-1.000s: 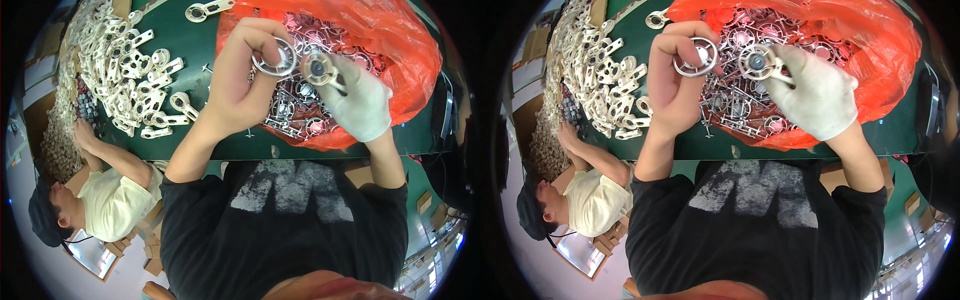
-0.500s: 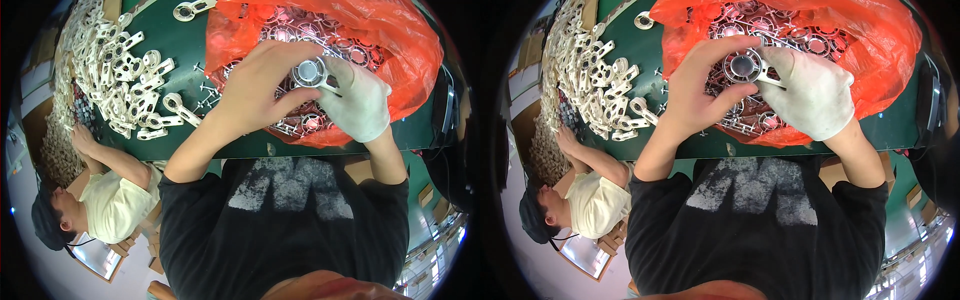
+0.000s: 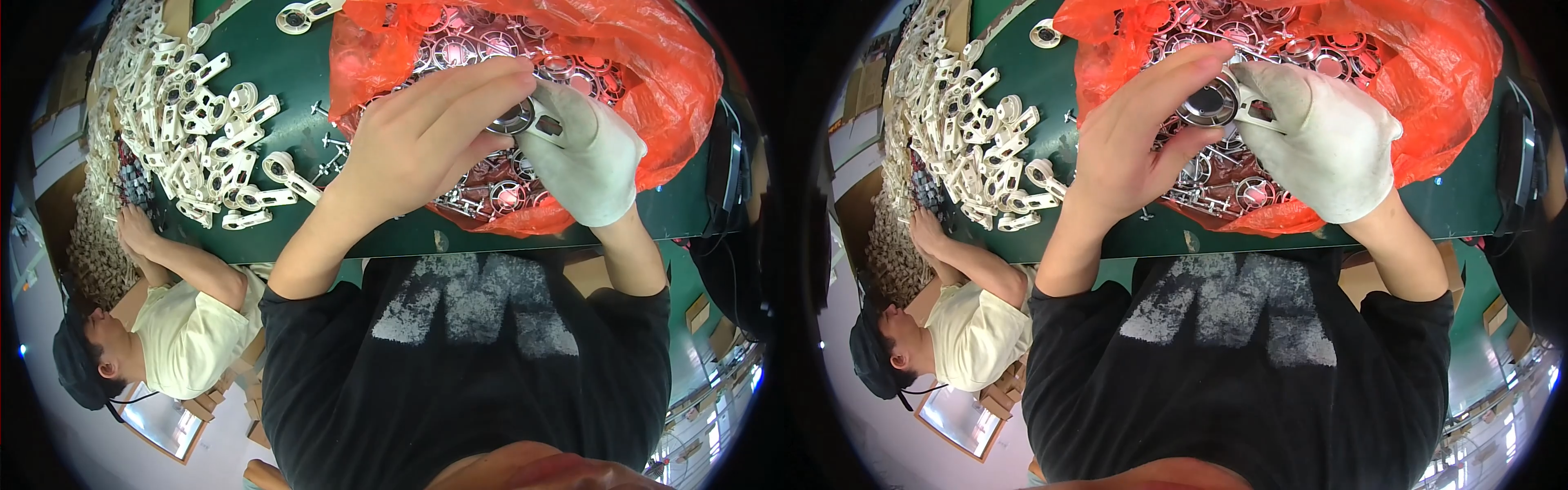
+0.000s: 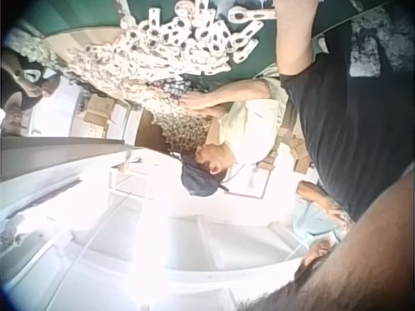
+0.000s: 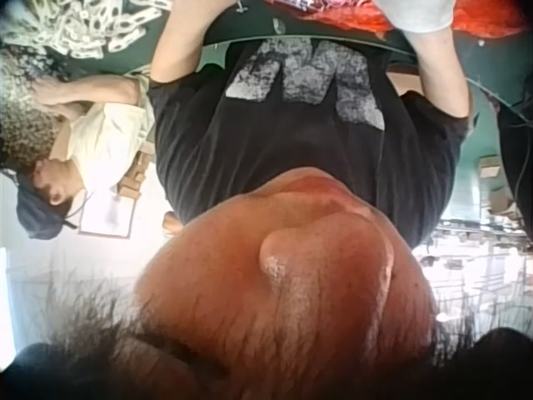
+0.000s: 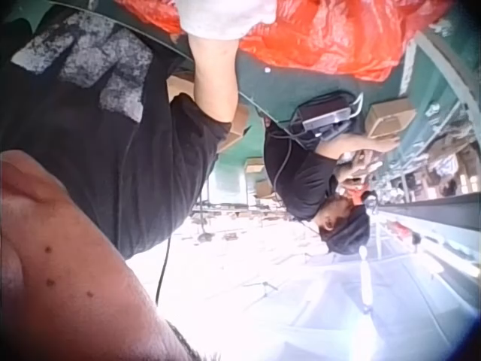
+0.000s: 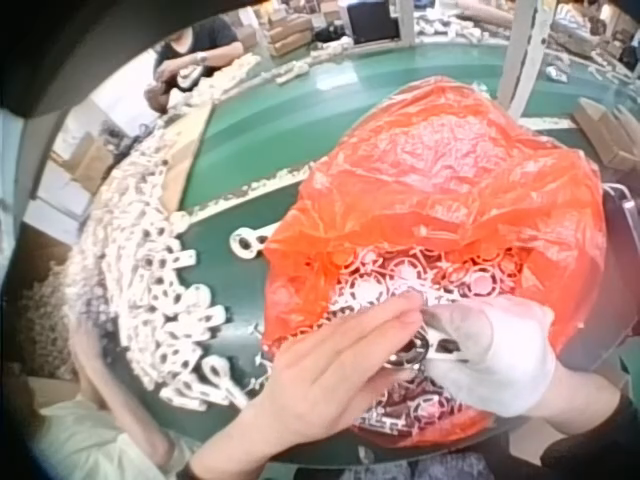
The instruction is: The person assembles small white plastic components and silver metal rings by hand at a factory workbench.
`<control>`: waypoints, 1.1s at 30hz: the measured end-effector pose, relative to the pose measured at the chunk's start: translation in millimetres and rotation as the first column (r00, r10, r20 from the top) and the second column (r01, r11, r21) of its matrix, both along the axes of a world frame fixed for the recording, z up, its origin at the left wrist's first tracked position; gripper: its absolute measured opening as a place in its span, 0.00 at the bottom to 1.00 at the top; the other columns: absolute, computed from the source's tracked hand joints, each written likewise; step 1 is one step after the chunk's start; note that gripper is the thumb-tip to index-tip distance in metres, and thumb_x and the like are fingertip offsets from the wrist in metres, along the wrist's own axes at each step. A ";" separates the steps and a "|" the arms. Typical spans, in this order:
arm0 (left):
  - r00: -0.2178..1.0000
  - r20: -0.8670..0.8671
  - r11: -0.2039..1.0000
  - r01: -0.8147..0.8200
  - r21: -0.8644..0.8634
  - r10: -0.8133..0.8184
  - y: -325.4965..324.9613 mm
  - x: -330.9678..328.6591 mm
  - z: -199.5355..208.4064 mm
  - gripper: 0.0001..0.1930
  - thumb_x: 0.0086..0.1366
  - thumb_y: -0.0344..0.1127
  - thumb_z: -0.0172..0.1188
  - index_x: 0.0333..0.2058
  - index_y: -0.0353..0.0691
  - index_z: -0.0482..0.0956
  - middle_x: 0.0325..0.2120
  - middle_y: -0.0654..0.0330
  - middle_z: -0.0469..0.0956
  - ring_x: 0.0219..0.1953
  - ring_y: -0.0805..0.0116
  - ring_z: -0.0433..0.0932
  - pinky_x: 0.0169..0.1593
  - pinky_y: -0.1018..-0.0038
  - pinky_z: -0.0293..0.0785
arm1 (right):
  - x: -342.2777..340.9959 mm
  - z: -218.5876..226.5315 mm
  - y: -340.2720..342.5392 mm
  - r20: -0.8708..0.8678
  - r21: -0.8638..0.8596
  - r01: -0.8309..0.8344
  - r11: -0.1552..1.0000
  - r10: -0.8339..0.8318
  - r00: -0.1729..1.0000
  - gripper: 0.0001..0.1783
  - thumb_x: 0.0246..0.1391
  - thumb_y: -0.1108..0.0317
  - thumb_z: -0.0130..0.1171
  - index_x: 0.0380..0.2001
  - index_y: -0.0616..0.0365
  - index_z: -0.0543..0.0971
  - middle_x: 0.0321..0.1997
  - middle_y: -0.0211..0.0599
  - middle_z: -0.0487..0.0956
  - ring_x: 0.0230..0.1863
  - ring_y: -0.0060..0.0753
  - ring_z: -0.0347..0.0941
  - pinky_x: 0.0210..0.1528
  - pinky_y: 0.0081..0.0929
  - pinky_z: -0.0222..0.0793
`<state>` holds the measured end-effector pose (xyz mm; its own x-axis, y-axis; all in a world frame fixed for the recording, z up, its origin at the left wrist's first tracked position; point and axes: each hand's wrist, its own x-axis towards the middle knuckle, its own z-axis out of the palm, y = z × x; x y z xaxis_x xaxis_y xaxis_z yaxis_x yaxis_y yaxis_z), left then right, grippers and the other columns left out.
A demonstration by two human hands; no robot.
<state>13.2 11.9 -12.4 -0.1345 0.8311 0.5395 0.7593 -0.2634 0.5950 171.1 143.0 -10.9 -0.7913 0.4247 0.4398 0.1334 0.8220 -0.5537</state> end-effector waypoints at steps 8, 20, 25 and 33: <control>0.997 -0.046 0.990 0.065 0.122 -0.060 3.0 -6.8 -3.5 0.28 0.49 0.27 0.74 0.51 0.34 0.79 0.46 0.50 0.84 0.47 0.54 0.85 0.45 0.69 0.84 | 1.0 1.3 -2.6 0.005 0.001 -0.032 0.999 0.032 0.999 0.22 0.41 0.74 0.72 0.44 0.55 0.82 0.34 0.36 0.86 0.32 0.36 0.84 0.33 0.29 0.80; 0.984 -0.171 0.961 0.088 0.263 -0.043 6.0 8.6 5.1 0.28 0.48 0.16 0.64 0.52 0.31 0.77 0.42 0.43 0.84 0.45 0.46 0.85 0.44 0.65 0.85 | 3.7 29.8 8.7 0.116 -0.826 -0.130 0.548 0.392 0.913 0.19 0.51 0.60 0.68 0.43 0.59 0.80 0.28 0.41 0.79 0.30 0.28 0.74 0.38 0.27 0.71; 0.981 0.136 0.986 0.126 0.110 -0.141 -2.2 12.6 7.0 0.36 0.51 0.17 0.57 0.64 0.33 0.67 0.57 0.40 0.76 0.59 0.41 0.77 0.60 0.58 0.74 | 3.6 24.1 3.2 0.243 -0.672 -0.122 0.730 0.373 0.895 0.16 0.56 0.56 0.65 0.42 0.53 0.81 0.30 0.39 0.82 0.31 0.37 0.79 0.37 0.31 0.74; 0.847 0.477 0.970 0.236 0.057 -0.234 -1.1 13.5 -5.6 0.17 0.60 0.29 0.68 0.47 0.30 0.82 0.49 0.47 0.83 0.53 0.54 0.82 0.55 0.65 0.78 | 6.4 -4.4 -4.8 0.080 -0.069 -0.261 0.963 0.266 0.961 0.15 0.46 0.67 0.70 0.40 0.45 0.81 0.25 0.31 0.80 0.25 0.38 0.80 0.26 0.32 0.75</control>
